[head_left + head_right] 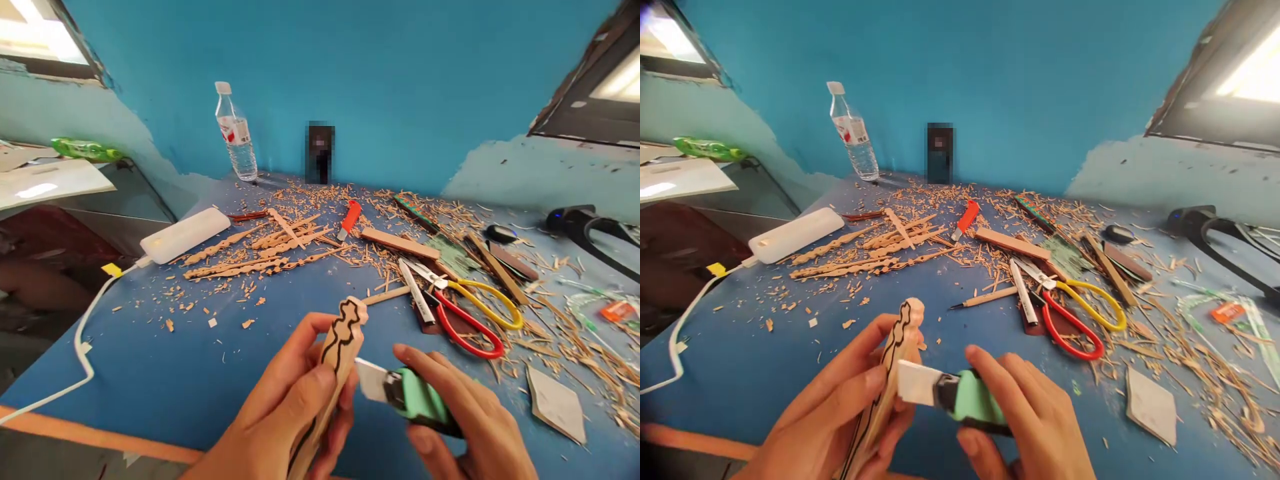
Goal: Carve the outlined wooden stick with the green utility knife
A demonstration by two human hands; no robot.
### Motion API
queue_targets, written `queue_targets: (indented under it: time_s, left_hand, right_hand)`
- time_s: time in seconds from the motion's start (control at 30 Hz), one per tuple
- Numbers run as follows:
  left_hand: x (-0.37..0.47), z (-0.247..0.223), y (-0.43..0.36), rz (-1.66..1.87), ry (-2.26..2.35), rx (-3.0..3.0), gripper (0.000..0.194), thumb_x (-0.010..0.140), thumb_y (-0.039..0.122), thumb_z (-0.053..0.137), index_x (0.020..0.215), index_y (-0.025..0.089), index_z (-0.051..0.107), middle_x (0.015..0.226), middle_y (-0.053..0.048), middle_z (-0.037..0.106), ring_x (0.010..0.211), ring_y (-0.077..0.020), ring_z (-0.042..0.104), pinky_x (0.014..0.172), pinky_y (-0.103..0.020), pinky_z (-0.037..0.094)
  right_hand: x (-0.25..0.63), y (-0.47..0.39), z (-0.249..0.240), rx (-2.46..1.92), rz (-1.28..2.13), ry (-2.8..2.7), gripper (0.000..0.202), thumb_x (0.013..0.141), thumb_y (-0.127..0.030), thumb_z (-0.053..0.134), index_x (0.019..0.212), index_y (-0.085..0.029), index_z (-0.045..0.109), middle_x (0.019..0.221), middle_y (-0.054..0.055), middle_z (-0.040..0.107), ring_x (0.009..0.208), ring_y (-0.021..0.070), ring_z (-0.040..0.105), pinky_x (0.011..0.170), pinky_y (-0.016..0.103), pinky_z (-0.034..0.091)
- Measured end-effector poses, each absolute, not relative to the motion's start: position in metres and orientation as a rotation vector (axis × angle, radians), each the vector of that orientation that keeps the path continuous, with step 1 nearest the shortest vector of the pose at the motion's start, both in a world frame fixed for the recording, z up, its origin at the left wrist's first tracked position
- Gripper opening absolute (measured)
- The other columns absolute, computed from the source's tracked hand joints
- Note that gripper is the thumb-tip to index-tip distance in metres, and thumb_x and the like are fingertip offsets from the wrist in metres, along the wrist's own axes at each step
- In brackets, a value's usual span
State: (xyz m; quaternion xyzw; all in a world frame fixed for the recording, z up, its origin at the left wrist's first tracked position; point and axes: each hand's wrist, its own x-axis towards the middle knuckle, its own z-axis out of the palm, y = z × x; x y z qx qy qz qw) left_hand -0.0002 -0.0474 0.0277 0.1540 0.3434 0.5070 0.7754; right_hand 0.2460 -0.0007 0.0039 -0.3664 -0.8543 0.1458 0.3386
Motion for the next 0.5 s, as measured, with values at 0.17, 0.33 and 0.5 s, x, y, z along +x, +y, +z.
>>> queue_targets:
  time_s: [0.17, 0.33, 0.5]
  left_hand:
    - [0.007, 0.029, -0.055, 1.028, 0.895, 0.444, 0.061, 0.089, 0.061, 0.083, 0.138, 0.037, 0.053, 0.075, 0.006, 0.063, 0.052, -0.0053, 0.046, 0.047, -0.012, 0.04]
    - [0.026, 0.027, -0.06, 1.184, 0.965, 0.648, 0.055, 0.091, 0.052, 0.084, 0.137, 0.039, 0.057, 0.091, 0.002, 0.064, 0.075, -0.0131, 0.06, 0.071, -0.021, 0.052]
    - [0.04, 0.021, -0.061, 1.172, 1.171, 0.759, 0.047, 0.092, 0.06, 0.079, 0.127, 0.033, 0.059, 0.077, 0.006, 0.057, 0.06, -0.0113, 0.043, 0.06, -0.023, 0.043]
  right_hand:
    - [0.225, -0.002, 0.014, -0.944, 0.2, -2.278, 0.042, 0.111, -0.046, 0.051, 0.146, -0.025, 0.06, 0.093, 0.007, 0.073, 0.076, 0.023, 0.072, 0.068, 0.03, 0.058]
    - [0.228, -0.012, 0.011, -0.949, 0.104, -2.315, 0.042, 0.113, -0.043, 0.048, 0.146, -0.02, 0.058, 0.09, 0.005, 0.069, 0.072, 0.0185, 0.067, 0.066, 0.027, 0.056]
    - [0.23, -0.022, 0.009, -0.971, -0.054, -2.305, 0.037, 0.111, -0.036, 0.054, 0.141, -0.015, 0.061, 0.083, 0.004, 0.067, 0.068, 0.0193, 0.059, 0.064, 0.032, 0.046]
